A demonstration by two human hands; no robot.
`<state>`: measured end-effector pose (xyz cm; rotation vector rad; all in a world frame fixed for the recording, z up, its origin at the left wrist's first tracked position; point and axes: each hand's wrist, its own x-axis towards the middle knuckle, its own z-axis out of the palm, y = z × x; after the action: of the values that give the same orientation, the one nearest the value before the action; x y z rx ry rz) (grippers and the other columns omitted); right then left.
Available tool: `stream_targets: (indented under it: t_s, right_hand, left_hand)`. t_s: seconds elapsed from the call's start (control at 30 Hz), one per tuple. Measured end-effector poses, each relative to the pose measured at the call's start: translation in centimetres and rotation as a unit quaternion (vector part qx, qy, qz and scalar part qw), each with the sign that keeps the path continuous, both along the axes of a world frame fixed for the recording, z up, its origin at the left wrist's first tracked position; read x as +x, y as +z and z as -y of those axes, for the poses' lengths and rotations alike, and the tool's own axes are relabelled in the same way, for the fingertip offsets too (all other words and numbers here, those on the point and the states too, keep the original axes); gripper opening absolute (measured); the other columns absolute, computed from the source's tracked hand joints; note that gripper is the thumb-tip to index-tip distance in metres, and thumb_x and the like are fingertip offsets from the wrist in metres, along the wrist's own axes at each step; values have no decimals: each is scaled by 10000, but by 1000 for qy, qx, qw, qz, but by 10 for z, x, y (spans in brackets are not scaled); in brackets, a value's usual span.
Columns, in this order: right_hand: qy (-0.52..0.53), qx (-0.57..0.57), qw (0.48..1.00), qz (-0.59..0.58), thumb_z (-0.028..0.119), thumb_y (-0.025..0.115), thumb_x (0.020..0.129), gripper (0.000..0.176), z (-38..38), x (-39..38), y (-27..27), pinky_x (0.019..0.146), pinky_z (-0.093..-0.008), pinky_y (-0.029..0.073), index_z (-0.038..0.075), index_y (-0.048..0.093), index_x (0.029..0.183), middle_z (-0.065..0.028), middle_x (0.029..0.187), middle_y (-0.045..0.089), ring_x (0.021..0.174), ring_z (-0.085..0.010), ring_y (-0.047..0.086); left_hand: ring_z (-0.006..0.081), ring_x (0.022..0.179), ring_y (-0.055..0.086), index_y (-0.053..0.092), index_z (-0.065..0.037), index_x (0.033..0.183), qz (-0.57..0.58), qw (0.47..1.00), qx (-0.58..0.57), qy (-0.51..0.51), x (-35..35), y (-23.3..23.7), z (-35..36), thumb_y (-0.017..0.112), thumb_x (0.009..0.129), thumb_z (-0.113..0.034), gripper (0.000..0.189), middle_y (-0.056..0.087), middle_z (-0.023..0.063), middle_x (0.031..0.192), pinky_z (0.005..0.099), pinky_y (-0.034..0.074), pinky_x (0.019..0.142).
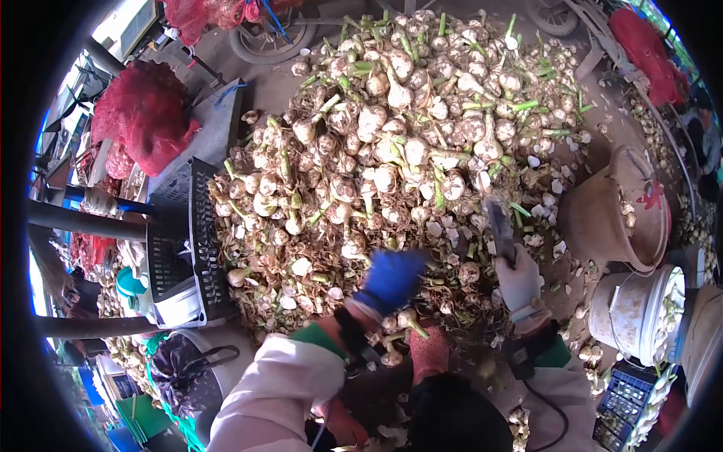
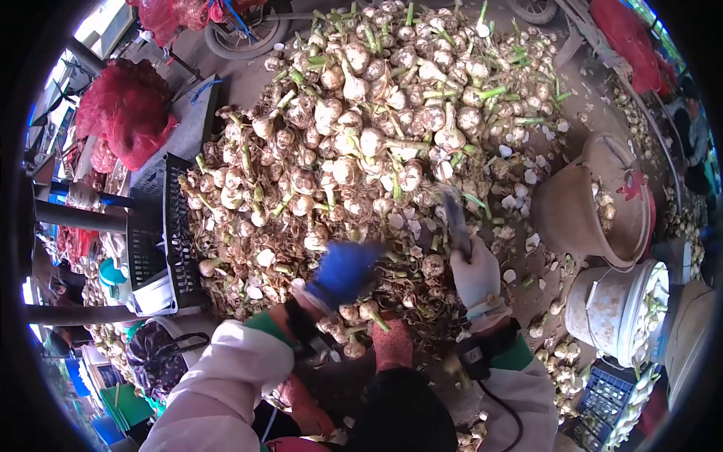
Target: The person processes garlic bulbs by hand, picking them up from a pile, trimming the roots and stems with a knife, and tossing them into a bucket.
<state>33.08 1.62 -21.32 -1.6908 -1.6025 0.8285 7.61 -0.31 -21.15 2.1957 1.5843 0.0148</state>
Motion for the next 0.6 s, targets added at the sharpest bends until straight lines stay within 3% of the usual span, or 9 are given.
stream_targets:
  t_s: [0.07, 0.13, 0.23, 0.27, 0.33, 0.4, 0.43, 0.5, 0.6]
  right_hand:
    - [1, -37, 999, -6, 196, 589, 849, 195, 11, -3, -16, 590, -399, 474, 23, 592, 937, -171, 705, 621, 638, -307, 637]
    - [6, -136, 989, -50, 232, 599, 855, 250, 24, -10, -52, 628, -373, 497, 5, 598, 960, -168, 768, 664, 692, -292, 665]
    - [38, -127, 990, -53, 284, 626, 865, 318, 27, -54, -27, 654, -372, 499, -11, 606, 982, -186, 764, 656, 725, -298, 668]
    - [78, -152, 982, -74, 284, 617, 889, 320, 23, -63, -30, 669, -354, 506, -10, 612, 1015, -174, 801, 669, 743, -279, 671]
    - [122, -178, 972, -95, 284, 608, 913, 323, 29, -80, -34, 684, -335, 512, -10, 618, 1048, -162, 837, 681, 761, -260, 673]
    - [16, -421, 695, -583, 236, 556, 964, 295, 28, -94, -34, 731, -291, 519, -7, 607, 1124, -118, 942, 682, 822, -200, 666]
    - [60, -417, 681, -599, 157, 511, 982, 243, 27, -90, -36, 764, -263, 519, -7, 591, 1143, -75, 995, 658, 852, -154, 645]
    - [59, -310, 780, -540, 154, 519, 978, 241, 33, -95, -35, 756, -268, 517, -11, 589, 1139, -73, 978, 657, 843, -154, 641]
    - [114, -29, 977, -180, 185, 593, 923, 213, 47, -93, -3, 635, -340, 497, 32, 613, 1069, -127, 806, 655, 684, -232, 638]
  left_hand:
    - [283, 853, 642, 546, -225, 1274, -233, 968, 57, 73, -70, -66, -19, 718, 773, -246, 530, 622, 114, 1042, 403, 498, 684]
    - [273, 839, 641, 545, -240, 1267, -149, 974, 156, 74, -105, -74, 2, 692, 801, -253, 488, 624, 95, 1059, 389, 511, 671]
    - [249, 811, 643, 560, -263, 1258, -40, 993, -62, 94, -64, -28, -1, 688, 815, -245, 461, 631, 109, 1037, 372, 538, 682]
    - [262, 801, 643, 573, -232, 1225, 45, 991, 85, -90, -56, -40, 15, 716, 785, -238, 463, 639, 114, 1008, 390, 543, 681]
    - [264, 776, 650, 565, -137, 1171, 125, 972, 195, -43, -11, -13, 47, 725, 783, -168, 420, 651, 133, 1022, 364, 532, 669]
    - [223, 913, 644, 507, -101, 1266, 418, 889, 20, 185, 14, 6, 62, 605, 861, 5, 430, 627, 87, 1097, 358, 532, 749]
    - [223, 913, 644, 507, -101, 1266, 418, 889, 24, 184, 12, 3, 71, 605, 861, 5, 430, 627, 87, 1097, 358, 532, 749]
    - [204, 1047, 602, 381, -85, 1382, 492, 776, -233, 319, 3, -8, 88, 586, 887, 28, 547, 581, 69, 1208, 353, 508, 872]
    - [186, 1110, 569, 260, -81, 1449, 695, 612, -283, 251, 9, 1, 99, 607, 885, 31, 672, 537, 75, 1282, 321, 476, 947]
